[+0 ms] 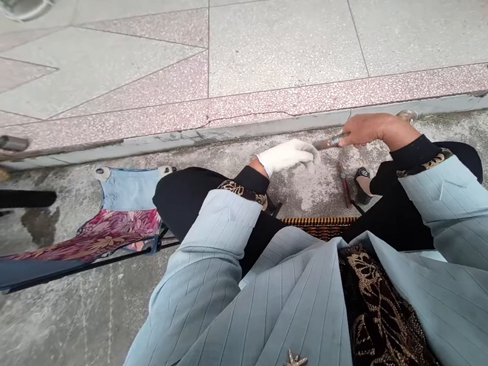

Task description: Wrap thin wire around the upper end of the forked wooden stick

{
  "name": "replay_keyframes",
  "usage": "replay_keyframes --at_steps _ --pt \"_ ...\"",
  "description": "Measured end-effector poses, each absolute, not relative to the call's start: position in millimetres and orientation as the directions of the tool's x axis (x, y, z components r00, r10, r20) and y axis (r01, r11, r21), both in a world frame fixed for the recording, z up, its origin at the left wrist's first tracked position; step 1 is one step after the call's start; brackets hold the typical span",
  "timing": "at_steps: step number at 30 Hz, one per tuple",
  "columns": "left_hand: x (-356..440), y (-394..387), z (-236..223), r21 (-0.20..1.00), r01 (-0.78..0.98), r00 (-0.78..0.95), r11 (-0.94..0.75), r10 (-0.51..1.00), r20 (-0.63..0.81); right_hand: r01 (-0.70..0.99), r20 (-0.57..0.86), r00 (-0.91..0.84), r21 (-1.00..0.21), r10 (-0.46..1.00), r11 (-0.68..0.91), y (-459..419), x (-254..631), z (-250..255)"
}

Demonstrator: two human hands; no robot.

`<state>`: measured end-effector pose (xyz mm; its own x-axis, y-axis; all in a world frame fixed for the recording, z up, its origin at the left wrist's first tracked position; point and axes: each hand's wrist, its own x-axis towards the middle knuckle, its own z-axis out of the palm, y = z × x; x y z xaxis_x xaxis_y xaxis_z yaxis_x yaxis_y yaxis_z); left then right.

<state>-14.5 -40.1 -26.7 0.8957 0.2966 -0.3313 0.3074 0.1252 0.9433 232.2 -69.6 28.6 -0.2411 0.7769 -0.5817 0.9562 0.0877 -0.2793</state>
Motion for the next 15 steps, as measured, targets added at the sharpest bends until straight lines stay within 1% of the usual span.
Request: replay_keyframes --at_steps 1,2,3,4,5,6,7,8,9,10,11,15 --pt "-13.8 -40.2 -29.4 0.950 0.251 0.892 0.186 0.337 -0.301 0.963 -0.537 -0.195 -0.263 0.821 0.057 -68.6 232.1 28.2" --pt "-13.0 -40.7 -32.2 0.951 0.196 0.882 0.240 0.380 -0.278 0.964 -0.527 -0.152 -0.267 0.836 0.007 -67.9 230.8 27.0" --pt "-11.8 -41.6 -35.1 0.946 0.148 0.873 0.288 0.412 -0.262 0.950 -0.536 -0.122 -0.306 0.836 -0.057 -67.8 228.0 24.7" --pt "-10.2 -42.8 -37.9 0.937 0.099 0.862 0.335 0.441 -0.249 0.906 -0.523 -0.113 -0.404 0.845 -0.128 -68.4 223.9 21.4" --pt "-8.0 -44.4 -40.4 0.921 0.045 0.851 0.386 0.468 -0.237 0.822 -0.515 -0.119 -0.530 0.849 -0.207 -69.5 218.6 17.1" --pt "-5.3 -46.4 -42.4 0.900 -0.015 0.837 0.436 0.498 -0.228 0.694 -0.507 -0.134 -0.662 0.852 -0.285 -71.0 212.4 12.0" --pt "-2.1 -48.5 -43.9 0.874 -0.074 0.818 0.481 0.530 -0.222 0.531 -0.486 -0.158 -0.776 0.860 -0.341 -72.6 205.7 6.4" --pt "1.3 -50.6 -44.8 0.845 -0.127 0.800 0.519 0.558 -0.222 0.368 -0.454 -0.161 -0.852 0.877 -0.373 -74.1 199.0 0.8" --pt "4.7 -52.6 -45.2 0.819 -0.171 0.779 0.547 0.584 -0.228 0.246 -0.438 -0.137 -0.884 0.889 -0.398 -75.2 192.7 -4.4" --pt "7.8 -54.4 -45.3 0.799 -0.201 0.759 0.567 0.606 -0.239 0.179 -0.445 -0.119 -0.889 0.887 -0.422 -75.7 187.3 -8.8" --pt "10.5 -55.9 -45.1 0.782 -0.214 0.745 0.585 0.616 -0.257 0.146 -0.447 -0.095 -0.890 0.889 -0.432 -75.8 183.0 -12.2" --pt "15.5 -57.7 -45.8 0.722 -0.215 0.718 0.657 0.608 -0.340 0.182 -0.392 -0.044 -0.907 0.919 -0.379 -73.3 178.2 -14.2"
